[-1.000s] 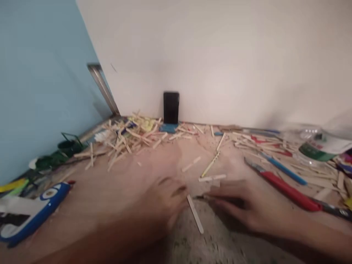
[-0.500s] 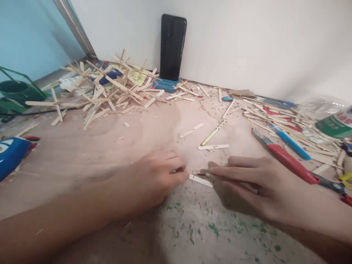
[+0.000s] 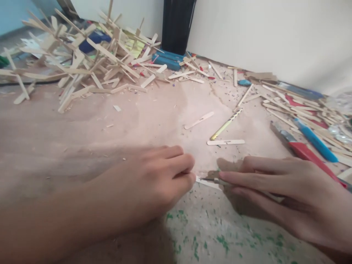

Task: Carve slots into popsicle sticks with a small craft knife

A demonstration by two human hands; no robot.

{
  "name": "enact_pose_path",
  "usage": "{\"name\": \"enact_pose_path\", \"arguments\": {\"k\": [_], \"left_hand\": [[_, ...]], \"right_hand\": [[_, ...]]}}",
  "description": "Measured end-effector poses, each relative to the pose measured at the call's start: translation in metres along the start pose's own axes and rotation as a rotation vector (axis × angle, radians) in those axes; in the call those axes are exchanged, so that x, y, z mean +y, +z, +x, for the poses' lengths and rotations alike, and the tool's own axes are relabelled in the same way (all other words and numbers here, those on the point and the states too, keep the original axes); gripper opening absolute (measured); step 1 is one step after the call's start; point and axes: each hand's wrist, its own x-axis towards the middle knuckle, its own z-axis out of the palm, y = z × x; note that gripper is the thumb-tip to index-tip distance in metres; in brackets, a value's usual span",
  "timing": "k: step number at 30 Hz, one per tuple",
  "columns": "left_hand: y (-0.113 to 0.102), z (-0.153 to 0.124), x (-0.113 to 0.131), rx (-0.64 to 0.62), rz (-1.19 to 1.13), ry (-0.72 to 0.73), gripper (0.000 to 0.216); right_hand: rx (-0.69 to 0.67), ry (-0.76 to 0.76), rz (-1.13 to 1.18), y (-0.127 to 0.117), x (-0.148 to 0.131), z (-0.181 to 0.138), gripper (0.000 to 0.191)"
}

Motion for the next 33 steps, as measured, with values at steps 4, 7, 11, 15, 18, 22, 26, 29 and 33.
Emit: {"name": "enact_pose_path", "arguments": {"k": [4,7,11,15,18,22,26,29,33], "left_hand": [[-0.005,0.002,0.000,-0.011,-0.015,-0.009,0.043],[-0.010,0.003,0.001,-0.074,-0.019,-0.021,0.047],[-0.007,0.002,0.003,-0.042,-0.026,-0.026,0.048],[-0.003,0.000,0.006,0.014,0.005,-0.042,0.048],[-0.006,0.001,0.008,-0.032,0.027,-0.007,0.052],[-0.009,0.001,0.009,-0.049,0.042,-0.024,0.056],[-0.007,0.002,0.007,-0.044,0.030,-0.014,0.057],[-0.007,0.004,0.005,-0.041,0.031,-0.014,0.054],[-0.009,0.004,0.003,-0.018,0.007,-0.036,0.052]], "right_hand": [[-0.003,0.035,0.022,0.001,0.000,-0.006,0.040],[-0.031,0.033,-0.019,0.000,0.001,-0.008,0.045],[-0.042,0.018,0.003,-0.001,0.004,-0.007,0.047],[-0.023,0.021,0.048,0.004,0.005,-0.010,0.048],[0.019,0.077,0.098,0.006,0.002,-0.008,0.040],[-0.004,0.126,0.162,0.004,0.002,0.002,0.030],[-0.027,0.064,0.149,0.000,0.005,0.005,0.035],[-0.048,0.015,0.075,-0.001,0.007,-0.003,0.049],[-0.080,0.044,0.038,-0.001,0.007,-0.013,0.062]]}}
